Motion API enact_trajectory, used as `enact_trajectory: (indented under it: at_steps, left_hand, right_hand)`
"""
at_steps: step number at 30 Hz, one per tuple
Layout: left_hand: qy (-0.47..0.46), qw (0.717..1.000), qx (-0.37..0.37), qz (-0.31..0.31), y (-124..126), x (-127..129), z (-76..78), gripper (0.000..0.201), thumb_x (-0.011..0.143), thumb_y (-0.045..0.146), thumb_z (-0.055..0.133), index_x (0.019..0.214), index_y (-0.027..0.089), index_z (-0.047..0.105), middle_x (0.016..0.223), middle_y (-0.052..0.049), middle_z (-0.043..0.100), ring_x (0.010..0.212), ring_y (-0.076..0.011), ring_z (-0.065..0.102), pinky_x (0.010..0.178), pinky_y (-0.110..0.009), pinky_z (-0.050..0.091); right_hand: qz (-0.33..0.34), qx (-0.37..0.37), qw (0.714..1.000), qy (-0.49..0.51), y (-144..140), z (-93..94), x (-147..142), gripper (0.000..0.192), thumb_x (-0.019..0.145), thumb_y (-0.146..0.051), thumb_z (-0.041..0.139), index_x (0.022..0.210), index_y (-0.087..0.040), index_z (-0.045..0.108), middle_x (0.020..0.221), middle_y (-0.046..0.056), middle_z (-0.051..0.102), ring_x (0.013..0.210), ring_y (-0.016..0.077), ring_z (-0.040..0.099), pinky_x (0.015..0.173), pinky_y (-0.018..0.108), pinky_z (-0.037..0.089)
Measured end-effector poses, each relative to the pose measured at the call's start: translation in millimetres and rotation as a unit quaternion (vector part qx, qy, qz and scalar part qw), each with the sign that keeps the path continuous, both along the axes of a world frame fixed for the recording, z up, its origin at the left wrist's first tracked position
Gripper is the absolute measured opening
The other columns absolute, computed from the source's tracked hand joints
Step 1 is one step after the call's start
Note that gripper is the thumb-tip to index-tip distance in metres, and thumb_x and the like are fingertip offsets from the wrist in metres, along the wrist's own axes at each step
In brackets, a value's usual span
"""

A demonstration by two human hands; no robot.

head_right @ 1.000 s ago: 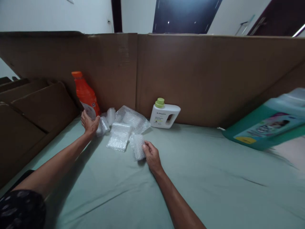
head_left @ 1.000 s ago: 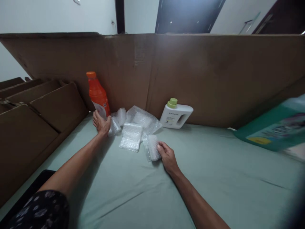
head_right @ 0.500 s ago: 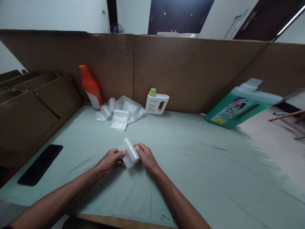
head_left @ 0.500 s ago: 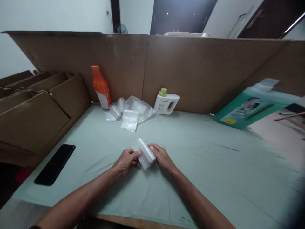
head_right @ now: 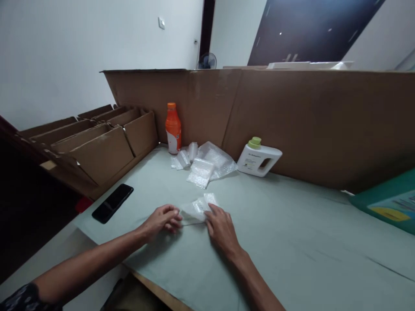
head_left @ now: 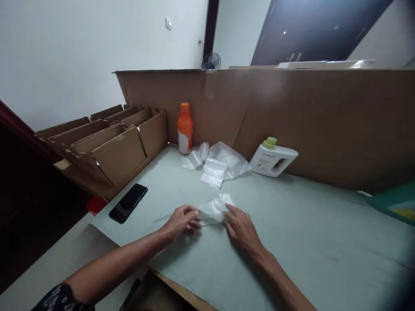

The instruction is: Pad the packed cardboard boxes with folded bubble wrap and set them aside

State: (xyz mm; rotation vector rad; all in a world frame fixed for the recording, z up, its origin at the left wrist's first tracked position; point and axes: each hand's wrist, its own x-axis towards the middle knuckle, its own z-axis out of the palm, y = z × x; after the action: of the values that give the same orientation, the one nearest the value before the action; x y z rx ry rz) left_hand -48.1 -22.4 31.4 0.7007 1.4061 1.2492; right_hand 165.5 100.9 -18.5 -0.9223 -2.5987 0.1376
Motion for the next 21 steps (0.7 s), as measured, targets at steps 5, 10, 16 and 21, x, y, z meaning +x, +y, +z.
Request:
enact_trajectory:
  at_steps: [5,10,16,21]
  left_hand:
    - [0.318,0.928,0.145,0.13,-39,-82,47.5,0.042,0.071,0.039,0.077,0.108,0.023,0.067,0.123,-0.009,0.065,0.12,-0.0284,0.059,0.104,-0.044,0.047]
    - [0.705,0.571,0.192,0.374,-77,-212,95.3,0.083,0.074,0.049,0.074,0.145,0.018,0.043,0.154,-0.014,0.042,0.145,-0.0363,0.035,0.12,-0.055,0.025]
    - [0.688,0.622,0.021,0.373,-75,-286,94.4,0.072,0.07,0.071,0.055,0.114,0.014,0.062,0.141,-0.016,0.058,0.134,-0.0351,0.051,0.116,-0.052,0.03]
    - [0.683,0.618,-0.024,0.389,-61,-286,94.7,0.062,0.07,0.055,0.056,0.109,0.008,0.065,0.127,-0.019,0.068,0.129,-0.034,0.054,0.116,-0.049,0.031]
  right_hand:
    - [-0.015,0.052,0.997,0.06,44,13.1,-10,0.036,0.09,-0.022,0.048,0.12,-0.021,0.068,0.139,0.015,0.062,0.126,0.0318,0.058,0.097,0.048,0.048]
    - [-0.049,0.032,0.993,0.101,36,8.5,-9,0.048,0.091,-0.037,0.053,0.135,-0.021,0.058,0.149,0.016,0.053,0.134,0.0341,0.051,0.099,0.052,0.047]
    - [-0.095,-0.094,0.982,0.136,10,-6.7,25,0.035,0.089,-0.037,0.053,0.116,-0.02,0.069,0.138,0.014,0.062,0.125,0.0296,0.06,0.104,0.048,0.048]
    - [-0.117,-0.118,0.978,0.128,-11,6.2,48,0.029,0.091,-0.037,0.051,0.106,-0.022,0.072,0.135,0.012,0.065,0.122,0.0277,0.062,0.103,0.046,0.051]
